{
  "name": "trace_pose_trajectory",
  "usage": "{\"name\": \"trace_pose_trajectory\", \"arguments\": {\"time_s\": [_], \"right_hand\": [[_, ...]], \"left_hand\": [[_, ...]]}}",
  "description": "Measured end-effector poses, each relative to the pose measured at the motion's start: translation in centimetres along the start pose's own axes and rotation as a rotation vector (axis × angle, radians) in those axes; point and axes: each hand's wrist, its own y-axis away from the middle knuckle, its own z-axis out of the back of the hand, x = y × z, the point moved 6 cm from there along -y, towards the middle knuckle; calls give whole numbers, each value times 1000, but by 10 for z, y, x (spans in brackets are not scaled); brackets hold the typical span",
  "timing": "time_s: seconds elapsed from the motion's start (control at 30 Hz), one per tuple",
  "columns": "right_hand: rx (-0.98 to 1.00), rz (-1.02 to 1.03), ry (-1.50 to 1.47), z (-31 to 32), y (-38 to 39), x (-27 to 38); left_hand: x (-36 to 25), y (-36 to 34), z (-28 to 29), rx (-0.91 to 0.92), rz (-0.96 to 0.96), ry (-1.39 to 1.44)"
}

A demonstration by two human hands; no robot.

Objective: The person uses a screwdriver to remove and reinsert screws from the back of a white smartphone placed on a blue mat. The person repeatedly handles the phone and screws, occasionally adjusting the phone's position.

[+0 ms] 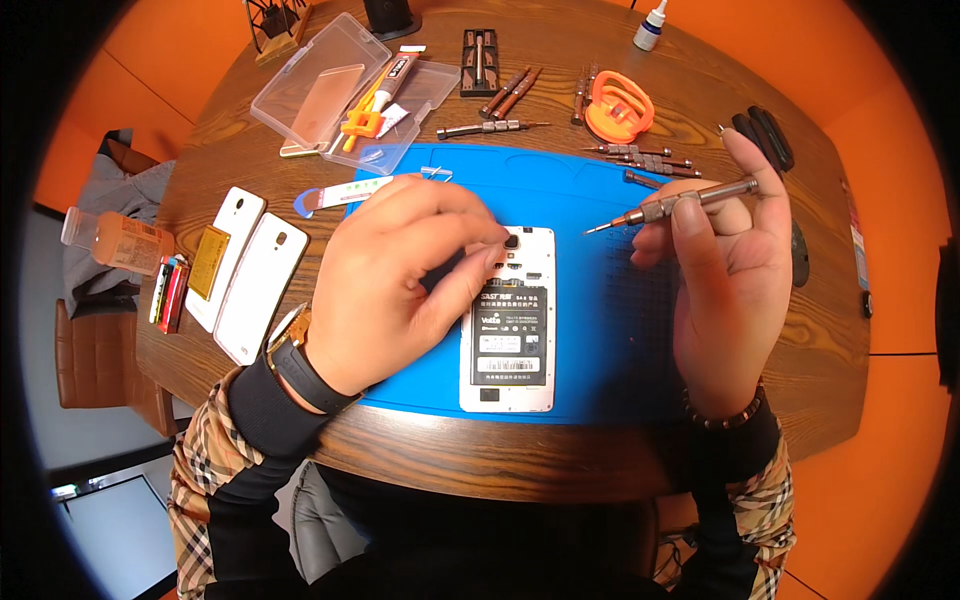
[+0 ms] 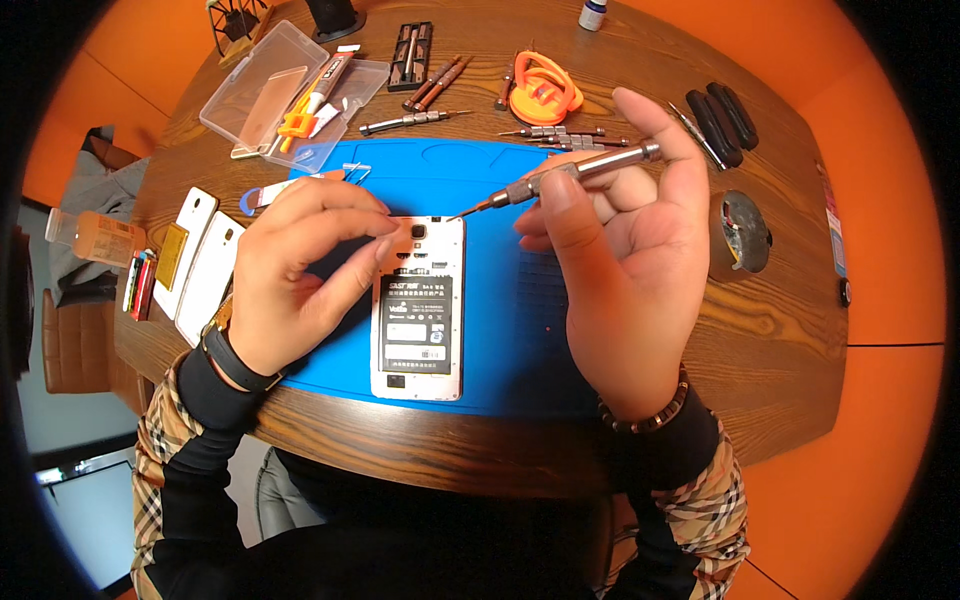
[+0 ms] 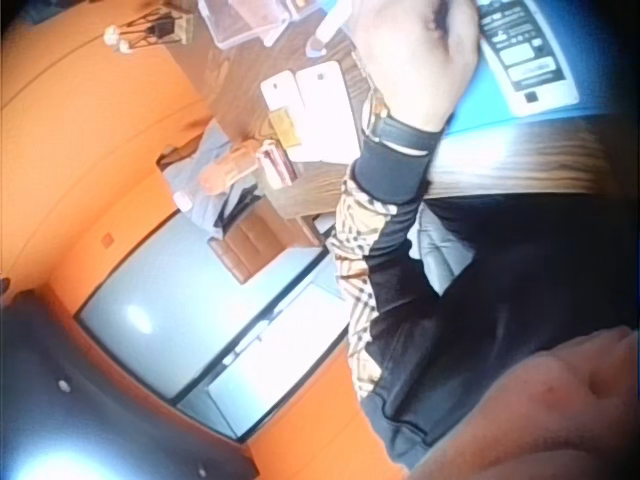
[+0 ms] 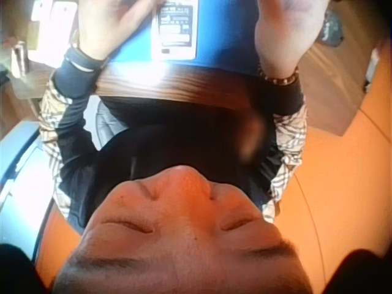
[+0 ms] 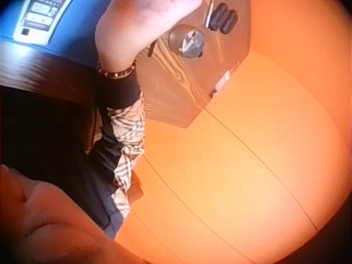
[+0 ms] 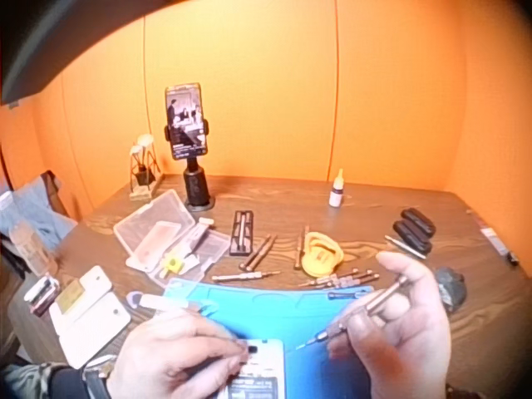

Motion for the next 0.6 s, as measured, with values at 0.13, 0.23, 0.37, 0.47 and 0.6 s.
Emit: {"name": "trace_pose_trajectory", "arguments": {"time_s": [0.13,0.23,0.37,0.47,0.6], "right_hand": [[25,85,75,1,-1,0],[66,188,99,-4,1,-1],[96,263,147,-9,2,-4],[92,289,211,-9,1,-4],[109,277,291,-9,-2,-4]], "left_hand": [[-11,1,-5,93,-147,-26],[-14,3,-5,146,-166,-35],[0,-2,4,56,-75,-77],[4,-1,6,23,-57,-123],[5,2,11,38,24,-167]]}}
